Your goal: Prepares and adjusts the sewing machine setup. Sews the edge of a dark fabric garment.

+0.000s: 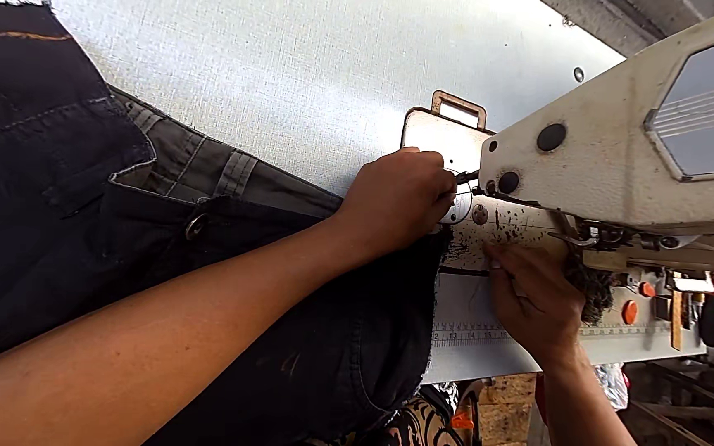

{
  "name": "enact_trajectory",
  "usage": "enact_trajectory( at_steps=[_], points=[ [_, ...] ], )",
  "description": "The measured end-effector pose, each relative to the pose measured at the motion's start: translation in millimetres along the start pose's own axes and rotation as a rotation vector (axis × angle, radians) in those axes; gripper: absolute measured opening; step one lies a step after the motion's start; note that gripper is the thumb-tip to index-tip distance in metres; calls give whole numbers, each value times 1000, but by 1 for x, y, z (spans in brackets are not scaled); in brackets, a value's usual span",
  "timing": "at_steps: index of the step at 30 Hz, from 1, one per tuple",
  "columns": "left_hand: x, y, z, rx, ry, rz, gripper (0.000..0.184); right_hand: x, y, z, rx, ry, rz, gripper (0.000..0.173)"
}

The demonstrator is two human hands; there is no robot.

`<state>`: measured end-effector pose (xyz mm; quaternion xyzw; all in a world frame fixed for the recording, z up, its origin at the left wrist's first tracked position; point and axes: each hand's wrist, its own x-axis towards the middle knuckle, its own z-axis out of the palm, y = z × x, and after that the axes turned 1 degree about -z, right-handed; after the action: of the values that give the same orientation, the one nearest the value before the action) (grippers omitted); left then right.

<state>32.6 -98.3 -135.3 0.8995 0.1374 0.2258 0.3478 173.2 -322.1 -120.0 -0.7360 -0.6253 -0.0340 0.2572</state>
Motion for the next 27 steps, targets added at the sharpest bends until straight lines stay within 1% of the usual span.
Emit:
enact_trajectory(
  at_steps=[7, 11, 15, 17, 18, 23, 27],
  points=[
    [1, 2, 0, 19, -2, -11, 19, 4, 0, 2, 16, 26, 10, 21],
    [0, 2, 2, 38, 18, 8, 20, 33, 0, 11, 60, 90, 47, 17],
    [1, 3, 2, 44, 1, 2, 20, 68, -4, 18, 109, -15, 143, 18],
    [1, 2, 1, 40, -1, 3, 19, 74, -5, 19, 170, -99, 192, 19],
    [1, 2, 1, 38, -3, 6, 19, 75, -3, 20, 207, -113, 199, 19],
    [2, 1, -2, 28, -40, 9, 20, 77, 0, 20, 243, -124, 162, 17],
    [3, 3, -6, -11, -55, -11, 19, 76, 1, 28, 322, -95, 104, 16]
  ],
)
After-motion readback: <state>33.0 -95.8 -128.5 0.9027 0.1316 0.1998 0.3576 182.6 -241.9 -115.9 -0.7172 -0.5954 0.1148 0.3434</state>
